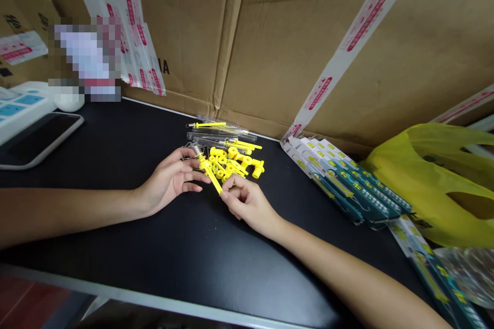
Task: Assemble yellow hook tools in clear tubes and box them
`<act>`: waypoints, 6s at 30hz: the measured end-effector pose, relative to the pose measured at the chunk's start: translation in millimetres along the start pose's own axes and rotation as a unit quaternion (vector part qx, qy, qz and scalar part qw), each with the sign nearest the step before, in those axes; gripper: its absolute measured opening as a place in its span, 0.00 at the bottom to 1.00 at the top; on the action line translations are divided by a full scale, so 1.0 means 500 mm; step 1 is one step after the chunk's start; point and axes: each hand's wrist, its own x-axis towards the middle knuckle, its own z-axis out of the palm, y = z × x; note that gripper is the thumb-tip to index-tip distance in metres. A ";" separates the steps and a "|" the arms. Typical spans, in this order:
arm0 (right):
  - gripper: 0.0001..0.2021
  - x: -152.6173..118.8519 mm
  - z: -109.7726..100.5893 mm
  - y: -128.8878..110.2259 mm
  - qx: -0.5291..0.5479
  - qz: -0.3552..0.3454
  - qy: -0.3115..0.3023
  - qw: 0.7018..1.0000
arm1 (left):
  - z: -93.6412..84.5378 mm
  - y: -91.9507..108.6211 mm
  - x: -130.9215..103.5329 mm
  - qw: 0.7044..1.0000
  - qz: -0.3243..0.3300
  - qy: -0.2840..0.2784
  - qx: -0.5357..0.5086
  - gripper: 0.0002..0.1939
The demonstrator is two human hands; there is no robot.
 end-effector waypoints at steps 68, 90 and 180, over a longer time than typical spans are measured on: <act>0.03 0.021 -0.061 0.026 -0.419 -0.172 0.222 0.864 | 0.001 -0.014 0.001 0.963 0.023 -0.123 0.239 0.09; 0.11 0.049 -0.086 0.026 -0.598 -0.122 0.181 0.771 | 0.003 -0.014 -0.013 0.931 0.031 -0.178 0.318 0.11; 0.06 0.007 -0.011 0.010 0.015 -0.053 -0.010 0.998 | 0.001 -0.022 -0.011 0.925 0.070 -0.110 0.357 0.10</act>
